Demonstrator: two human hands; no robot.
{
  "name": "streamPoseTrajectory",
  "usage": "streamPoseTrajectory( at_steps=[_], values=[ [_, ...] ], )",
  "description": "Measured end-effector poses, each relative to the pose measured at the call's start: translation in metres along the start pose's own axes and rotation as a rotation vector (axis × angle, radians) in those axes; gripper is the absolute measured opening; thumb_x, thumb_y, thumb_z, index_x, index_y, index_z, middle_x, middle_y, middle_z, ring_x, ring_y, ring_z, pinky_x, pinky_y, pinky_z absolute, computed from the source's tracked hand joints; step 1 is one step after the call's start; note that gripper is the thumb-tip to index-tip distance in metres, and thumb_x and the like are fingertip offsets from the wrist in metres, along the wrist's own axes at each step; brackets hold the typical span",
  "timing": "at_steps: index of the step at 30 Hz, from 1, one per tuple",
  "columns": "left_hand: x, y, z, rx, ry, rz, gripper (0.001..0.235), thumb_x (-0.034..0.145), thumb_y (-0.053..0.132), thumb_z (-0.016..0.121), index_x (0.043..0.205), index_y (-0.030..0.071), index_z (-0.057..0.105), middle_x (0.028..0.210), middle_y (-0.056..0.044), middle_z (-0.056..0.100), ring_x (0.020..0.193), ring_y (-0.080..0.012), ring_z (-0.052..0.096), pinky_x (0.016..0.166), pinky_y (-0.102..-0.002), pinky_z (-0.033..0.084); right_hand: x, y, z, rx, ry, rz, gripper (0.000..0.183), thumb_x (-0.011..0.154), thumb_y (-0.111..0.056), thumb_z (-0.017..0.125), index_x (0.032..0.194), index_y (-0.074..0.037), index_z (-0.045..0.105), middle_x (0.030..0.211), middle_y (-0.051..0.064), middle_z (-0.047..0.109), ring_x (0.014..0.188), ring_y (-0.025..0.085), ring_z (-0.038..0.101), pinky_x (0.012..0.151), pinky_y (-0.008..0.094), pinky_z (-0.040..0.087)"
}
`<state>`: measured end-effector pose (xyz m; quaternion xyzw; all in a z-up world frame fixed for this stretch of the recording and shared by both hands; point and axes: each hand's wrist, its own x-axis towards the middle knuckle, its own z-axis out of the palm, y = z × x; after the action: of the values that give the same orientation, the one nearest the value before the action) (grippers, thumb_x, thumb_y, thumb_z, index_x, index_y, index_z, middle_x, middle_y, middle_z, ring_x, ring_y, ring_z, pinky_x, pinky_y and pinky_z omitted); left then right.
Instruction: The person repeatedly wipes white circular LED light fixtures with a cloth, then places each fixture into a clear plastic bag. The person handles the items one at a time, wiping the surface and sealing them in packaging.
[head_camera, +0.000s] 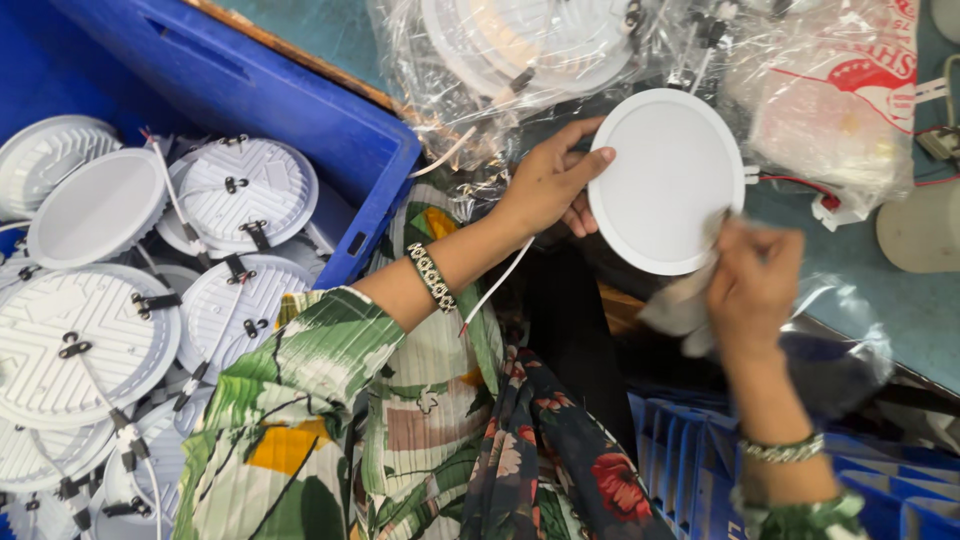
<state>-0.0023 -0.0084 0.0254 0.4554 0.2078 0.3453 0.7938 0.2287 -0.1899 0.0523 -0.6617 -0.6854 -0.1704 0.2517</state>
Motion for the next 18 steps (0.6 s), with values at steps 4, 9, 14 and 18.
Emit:
streamPoseTrajectory(
  at_steps=[4, 9, 14, 18],
  values=[
    [0.0, -0.003, 0.001, -0.006, 0.015, -0.021, 0.059, 0.101, 0.026, 0.059, 0.149, -0.002, 0.038, 0.076, -0.012, 0.071, 0.045, -0.0149, 0.065, 0.037, -0.027, 0.053, -0.024, -0.044, 0.002, 0.06, 0.037, 0.025, 0.024, 0.095, 0.011, 0.069, 0.114, -0.002, 0.074, 0.104, 0.017, 0.059, 0.089, 0.03, 0.064, 0.075, 0.038, 0.054],
    [0.001, -0.001, 0.003, 0.006, 0.045, -0.036, 0.059, 0.101, 0.026, 0.06, 0.148, -0.003, 0.041, 0.074, -0.013, 0.07, 0.044, -0.015, 0.064, 0.037, -0.027, 0.052, -0.012, -0.072, 0.005, 0.049, 0.093, -0.042, 0.025, 0.089, 0.012, 0.075, 0.11, -0.003, 0.076, 0.098, 0.013, 0.063, 0.083, 0.027, 0.065, 0.068, 0.036, 0.053],
    [0.002, -0.001, 0.003, 0.057, 0.085, -0.085, 0.055, 0.101, 0.026, 0.058, 0.146, -0.003, 0.044, 0.072, -0.01, 0.068, 0.041, -0.0131, 0.061, 0.034, -0.026, 0.049, -0.004, -0.078, 0.002, 0.084, 0.108, -0.083, 0.027, 0.083, 0.01, 0.075, 0.107, -0.003, 0.077, 0.097, 0.01, 0.065, 0.081, 0.026, 0.065, 0.068, 0.035, 0.054],
    [0.0, 0.004, 0.002, 0.104, 0.045, -0.055, 0.052, 0.103, 0.025, 0.057, 0.145, -0.004, 0.044, 0.071, -0.007, 0.065, 0.037, -0.011, 0.053, 0.032, -0.025, 0.042, -0.004, -0.068, -0.003, 0.223, 0.071, -0.051, 0.028, 0.085, 0.013, 0.069, 0.107, -0.003, 0.077, 0.097, 0.011, 0.066, 0.085, 0.023, 0.069, 0.071, 0.031, 0.057]
  ],
)
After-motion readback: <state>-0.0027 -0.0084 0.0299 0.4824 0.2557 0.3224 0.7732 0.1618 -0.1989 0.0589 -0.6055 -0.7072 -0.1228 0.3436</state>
